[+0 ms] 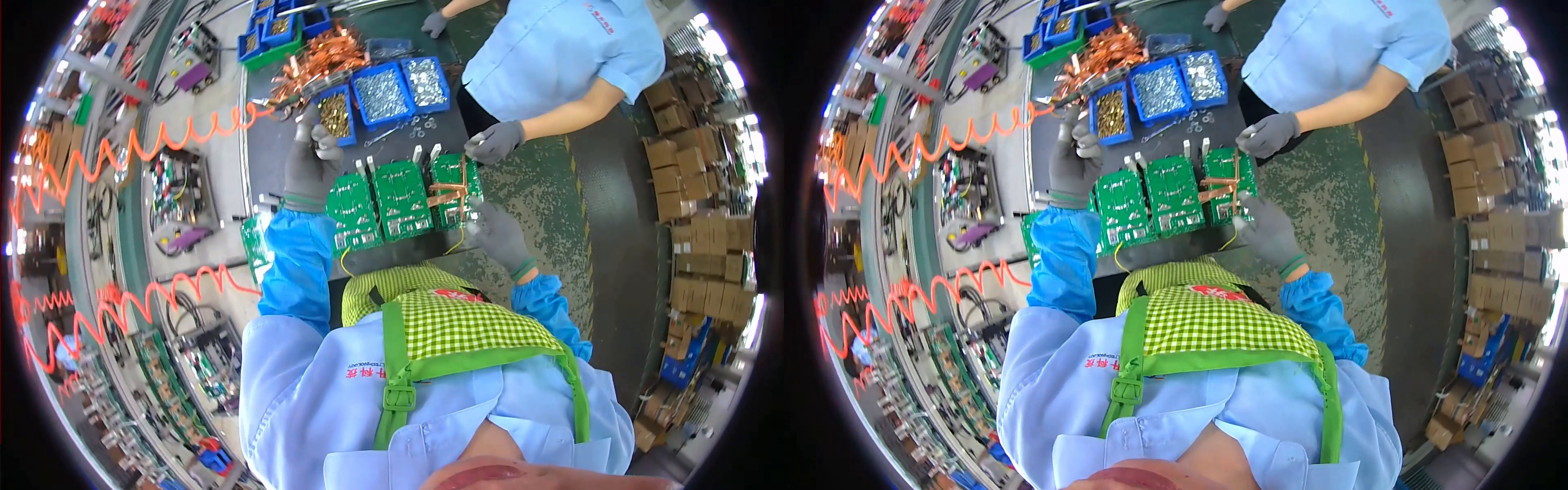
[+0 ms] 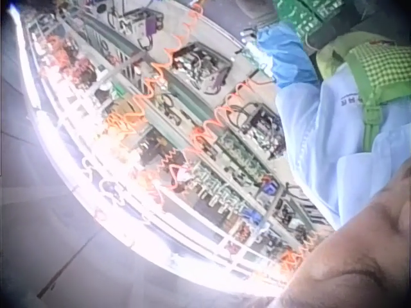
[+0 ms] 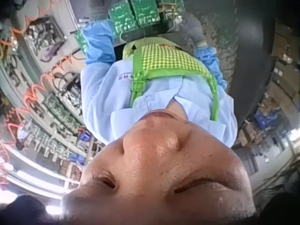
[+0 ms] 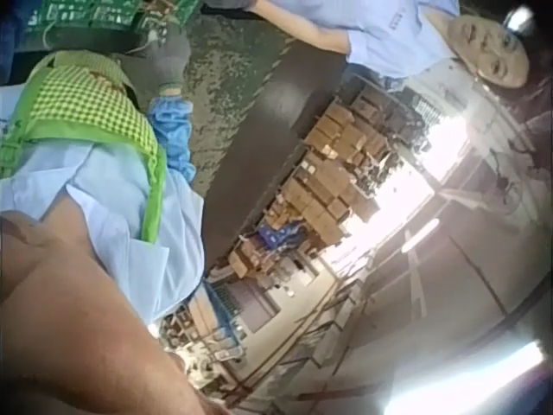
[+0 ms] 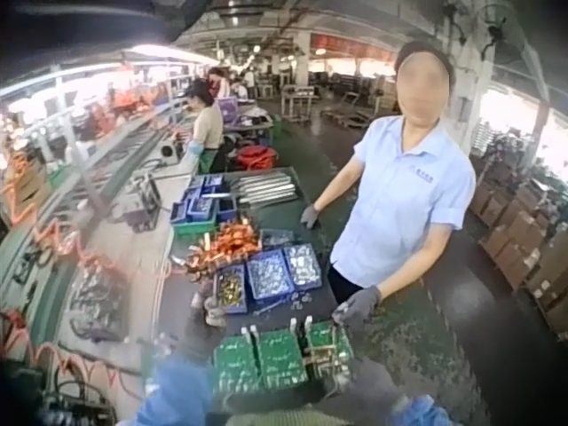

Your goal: Assembling electronic components and securing copper strips onto circuit boards in a factory workshop.

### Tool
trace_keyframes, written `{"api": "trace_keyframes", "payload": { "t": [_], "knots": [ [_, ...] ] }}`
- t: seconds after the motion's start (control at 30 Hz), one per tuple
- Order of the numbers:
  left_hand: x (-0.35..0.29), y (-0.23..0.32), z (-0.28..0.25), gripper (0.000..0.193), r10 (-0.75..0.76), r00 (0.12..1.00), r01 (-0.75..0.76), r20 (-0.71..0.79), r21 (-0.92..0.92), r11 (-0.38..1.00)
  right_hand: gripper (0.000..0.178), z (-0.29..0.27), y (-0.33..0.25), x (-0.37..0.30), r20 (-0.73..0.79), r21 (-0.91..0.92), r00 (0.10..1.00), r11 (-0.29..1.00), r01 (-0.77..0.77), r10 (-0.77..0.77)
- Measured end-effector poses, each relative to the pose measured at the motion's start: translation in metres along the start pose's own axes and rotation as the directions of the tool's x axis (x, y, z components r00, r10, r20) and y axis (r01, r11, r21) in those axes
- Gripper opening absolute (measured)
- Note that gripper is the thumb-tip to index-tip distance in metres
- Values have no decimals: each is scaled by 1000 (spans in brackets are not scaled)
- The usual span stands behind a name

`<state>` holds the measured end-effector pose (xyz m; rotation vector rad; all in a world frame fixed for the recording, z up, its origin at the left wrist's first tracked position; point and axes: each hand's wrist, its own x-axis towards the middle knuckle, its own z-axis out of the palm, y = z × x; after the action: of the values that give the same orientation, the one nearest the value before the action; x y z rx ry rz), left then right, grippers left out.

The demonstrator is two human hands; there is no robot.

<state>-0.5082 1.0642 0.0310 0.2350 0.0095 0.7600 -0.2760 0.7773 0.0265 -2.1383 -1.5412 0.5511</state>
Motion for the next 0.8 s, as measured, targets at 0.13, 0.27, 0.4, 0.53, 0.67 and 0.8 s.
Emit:
{"api": "trace_keyframes", "payload": {
  "t": [0.13, 0.27, 0.4, 0.53, 0.67, 0.8],
  "knots": [
    [-84, -24, -5, 27, 82, 952, -66, -293, 65, 996, 42, 11, 21, 20, -137, 63, 988, 995, 75, -66],
    [-151, -50, -24, 22, 72, 902, -49, -426, 66, 997, 44, 11, 20, 42, 14, 96, 991, 987, -131, 130],
    [-199, -81, -33, 24, 91, 823, -17, -560, 137, 990, 36, 16, 22, 50, -158, 78, 986, 996, -34, 46],
    [-229, -107, -44, 24, 26, 808, 34, -588, 91, 995, 34, 24, 33, 65, -100, -74, 994, 996, -42, 34],
    [-241, -134, -63, 21, -15, 800, 154, -599, 181, 971, 24, 48, 46, 70, -79, -120, 994, 990, -80, 71],
    [-241, -143, -47, 20, -74, 765, 212, -639, 142, 967, 23, 50, 35, 69, -200, -86, 980, 996, -10, -8]
  ]
}}
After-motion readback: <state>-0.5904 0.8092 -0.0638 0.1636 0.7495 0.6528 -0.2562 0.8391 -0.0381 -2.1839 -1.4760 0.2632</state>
